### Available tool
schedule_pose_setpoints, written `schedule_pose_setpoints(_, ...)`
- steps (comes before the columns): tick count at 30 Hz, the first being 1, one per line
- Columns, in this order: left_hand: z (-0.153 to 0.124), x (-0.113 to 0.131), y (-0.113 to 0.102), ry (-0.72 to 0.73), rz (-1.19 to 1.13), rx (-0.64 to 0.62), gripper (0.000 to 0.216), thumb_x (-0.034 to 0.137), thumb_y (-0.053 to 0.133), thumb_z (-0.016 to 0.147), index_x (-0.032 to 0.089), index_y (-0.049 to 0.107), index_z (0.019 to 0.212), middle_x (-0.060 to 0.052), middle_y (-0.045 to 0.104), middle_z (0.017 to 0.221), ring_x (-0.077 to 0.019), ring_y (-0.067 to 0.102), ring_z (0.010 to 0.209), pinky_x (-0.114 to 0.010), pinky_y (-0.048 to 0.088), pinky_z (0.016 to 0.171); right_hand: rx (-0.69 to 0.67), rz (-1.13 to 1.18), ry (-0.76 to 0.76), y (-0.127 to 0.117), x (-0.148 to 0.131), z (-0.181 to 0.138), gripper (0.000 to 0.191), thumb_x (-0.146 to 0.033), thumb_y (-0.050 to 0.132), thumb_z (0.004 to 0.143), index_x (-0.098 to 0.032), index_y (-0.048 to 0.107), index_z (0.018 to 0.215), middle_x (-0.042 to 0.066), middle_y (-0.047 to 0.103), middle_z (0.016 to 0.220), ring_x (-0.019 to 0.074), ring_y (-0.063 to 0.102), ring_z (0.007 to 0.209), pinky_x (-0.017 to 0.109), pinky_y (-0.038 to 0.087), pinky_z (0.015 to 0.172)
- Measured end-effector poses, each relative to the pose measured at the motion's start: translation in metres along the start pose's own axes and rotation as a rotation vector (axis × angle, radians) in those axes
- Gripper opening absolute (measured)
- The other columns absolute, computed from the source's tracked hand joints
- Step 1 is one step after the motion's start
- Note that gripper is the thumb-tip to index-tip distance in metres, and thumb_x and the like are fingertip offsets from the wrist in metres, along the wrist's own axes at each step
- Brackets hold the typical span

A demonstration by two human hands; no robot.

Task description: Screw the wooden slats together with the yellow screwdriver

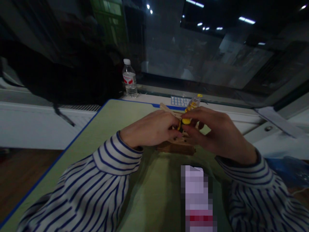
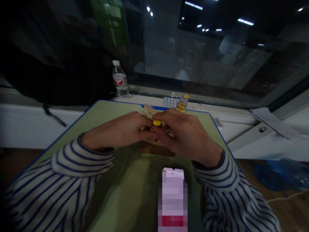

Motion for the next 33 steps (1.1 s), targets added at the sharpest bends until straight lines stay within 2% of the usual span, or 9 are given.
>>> schedule_pose_setpoints(5,0.0,0.001,0.0,-0.032,0.041,-0.029,0.022,0.032,0.056,0.087,0.016,0.071,0.083,-0.001,0.067,0.073,-0.0124,0.056,0.063,-0.025,0.034,0.059,0.012,-0.017,-0.005,-0.001,-0.002,0.001,0.02,-0.027,0.061,0.091,-0.014,0.064,0.105,0.005,0.068,0.09,0.0145,0.063,0.08,0.026,0.047,0.065)
schedule_pose_setpoints(18,0.002,0.002,-0.008,-0.05,0.095,0.029,0.03,0.045,0.06,0.084,0.017,0.071,0.081,0.0,0.065,0.071,-0.0131,0.055,0.064,-0.025,0.029,0.056,-0.003,-0.021,0.034,-0.002,0.0,0.003,0.017,-0.033,0.061,0.091,-0.017,0.063,0.098,0.003,0.067,0.086,0.0151,0.061,0.077,0.027,0.045,0.064)
schedule_pose_setpoints(33,0.001,0.004,-0.01,-0.028,0.082,0.048,0.029,0.044,0.061,0.084,0.017,0.07,0.076,0.002,0.059,0.062,-0.0106,0.048,0.057,-0.026,0.024,0.053,0.012,-0.038,0.082,-0.001,0.007,0.002,0.025,-0.041,0.064,0.088,-0.016,0.062,0.095,0.003,0.064,0.083,0.0145,0.06,0.073,0.027,0.044,0.061)
Point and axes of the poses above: each hand's wrist, its own z-axis towards the middle knuckle, its own y-axis out of the palm, x = y × z, the point moved 10 cm from there along z, towards the middle knuckle
